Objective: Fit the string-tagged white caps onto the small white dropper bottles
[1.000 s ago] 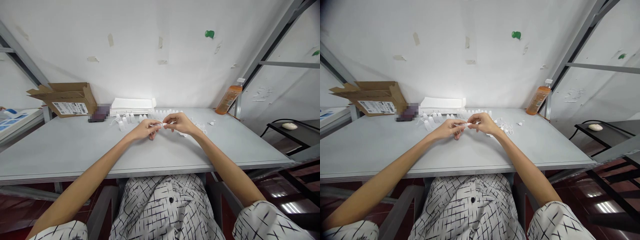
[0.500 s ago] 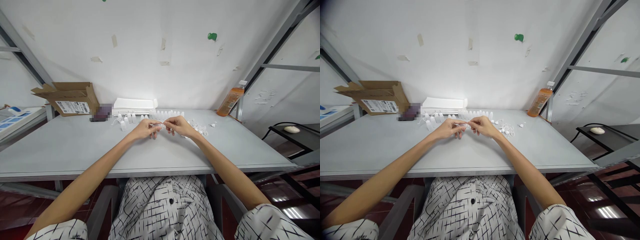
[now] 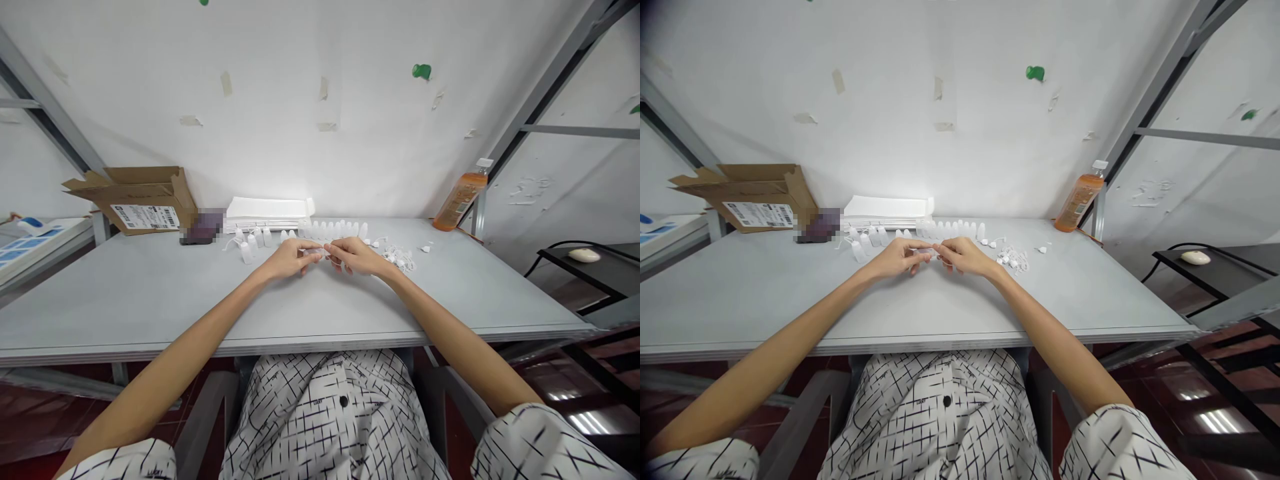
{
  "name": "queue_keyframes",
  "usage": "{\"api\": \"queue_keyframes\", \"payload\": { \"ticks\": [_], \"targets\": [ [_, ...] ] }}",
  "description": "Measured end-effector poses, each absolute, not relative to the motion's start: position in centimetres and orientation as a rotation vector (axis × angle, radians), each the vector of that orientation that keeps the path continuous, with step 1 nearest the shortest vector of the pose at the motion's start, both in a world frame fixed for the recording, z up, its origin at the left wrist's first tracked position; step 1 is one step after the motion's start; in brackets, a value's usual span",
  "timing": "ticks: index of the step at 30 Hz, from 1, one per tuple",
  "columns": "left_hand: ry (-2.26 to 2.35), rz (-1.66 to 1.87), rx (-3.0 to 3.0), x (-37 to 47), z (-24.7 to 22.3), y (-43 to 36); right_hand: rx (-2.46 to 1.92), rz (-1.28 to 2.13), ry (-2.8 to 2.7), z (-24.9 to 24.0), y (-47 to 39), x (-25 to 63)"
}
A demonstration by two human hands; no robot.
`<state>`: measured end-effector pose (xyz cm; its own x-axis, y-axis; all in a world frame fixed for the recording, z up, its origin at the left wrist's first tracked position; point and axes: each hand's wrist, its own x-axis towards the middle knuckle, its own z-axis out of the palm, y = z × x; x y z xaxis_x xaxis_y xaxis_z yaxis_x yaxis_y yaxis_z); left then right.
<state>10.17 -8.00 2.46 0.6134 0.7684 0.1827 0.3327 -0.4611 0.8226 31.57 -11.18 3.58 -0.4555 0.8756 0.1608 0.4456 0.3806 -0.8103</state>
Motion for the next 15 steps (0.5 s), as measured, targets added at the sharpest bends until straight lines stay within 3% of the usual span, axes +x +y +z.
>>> {"api": "queue_keyframes", "payload": {
  "ticks": [15],
  "targets": [
    [0.902,0.845,2.167,10.36,1.72,-7.77,-1.168,0.926,-2.006,2.94,-10.77,31.11]
  ]
}}
